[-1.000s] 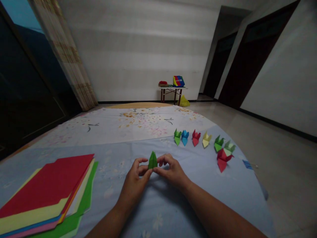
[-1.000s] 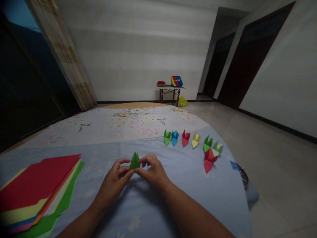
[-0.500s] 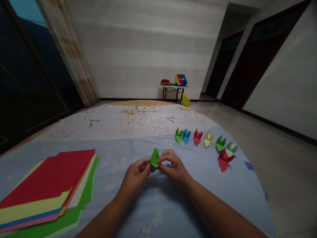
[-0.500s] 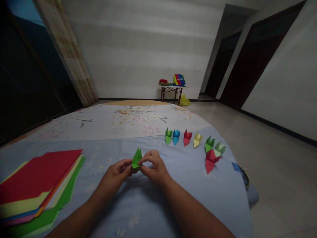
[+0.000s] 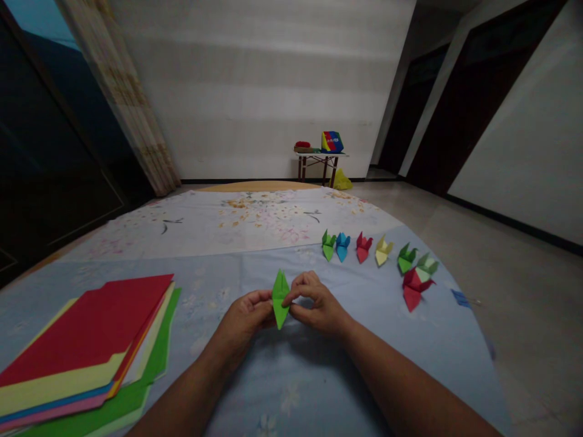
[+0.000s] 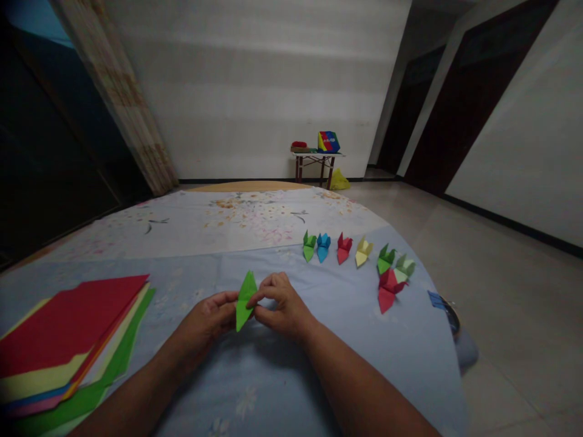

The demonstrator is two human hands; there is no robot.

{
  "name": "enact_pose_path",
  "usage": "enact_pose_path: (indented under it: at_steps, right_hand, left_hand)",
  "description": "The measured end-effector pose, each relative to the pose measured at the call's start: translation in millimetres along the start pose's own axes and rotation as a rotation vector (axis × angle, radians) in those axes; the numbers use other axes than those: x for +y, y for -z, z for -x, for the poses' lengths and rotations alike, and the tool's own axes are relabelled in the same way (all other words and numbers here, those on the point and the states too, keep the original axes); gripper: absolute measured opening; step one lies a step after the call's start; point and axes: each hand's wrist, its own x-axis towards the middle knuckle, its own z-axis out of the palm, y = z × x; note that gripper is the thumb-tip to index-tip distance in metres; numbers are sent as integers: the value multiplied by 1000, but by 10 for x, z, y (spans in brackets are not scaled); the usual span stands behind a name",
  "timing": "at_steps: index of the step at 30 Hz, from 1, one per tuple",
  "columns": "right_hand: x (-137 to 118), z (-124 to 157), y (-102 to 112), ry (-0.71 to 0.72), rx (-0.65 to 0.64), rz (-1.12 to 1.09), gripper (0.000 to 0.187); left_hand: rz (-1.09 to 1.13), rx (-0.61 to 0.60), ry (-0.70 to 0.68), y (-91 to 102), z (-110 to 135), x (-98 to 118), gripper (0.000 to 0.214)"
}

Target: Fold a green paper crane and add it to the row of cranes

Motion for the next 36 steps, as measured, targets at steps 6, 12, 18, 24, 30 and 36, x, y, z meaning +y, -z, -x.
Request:
enact_pose_path:
  at_steps: [6,12,18,24,30,36]
  right_hand:
    - [-15,-15,32,-9,-60,-46,12]
    - [3,-3,15,21,-72,-54,12]
    - [10,1,0,9,-68,-61,12]
    - [20,7,-11,-112,-73,-254,15]
    - [28,2,-86,-404,-14,-511,23]
    - [58,20,-191,-537,-64,-609,32]
  left_hand:
    - [17,-83,21,41,39,33,26]
    - [12,-123,4,58,30,16,22]
    - [-27,-62,29,57,7,-23,26]
    - [-58,-4,-5,82,-18,-41,32]
    - [-151,75,-86,79,-27,-38,33]
    - [-265,69,-154,61,-12,-39,29]
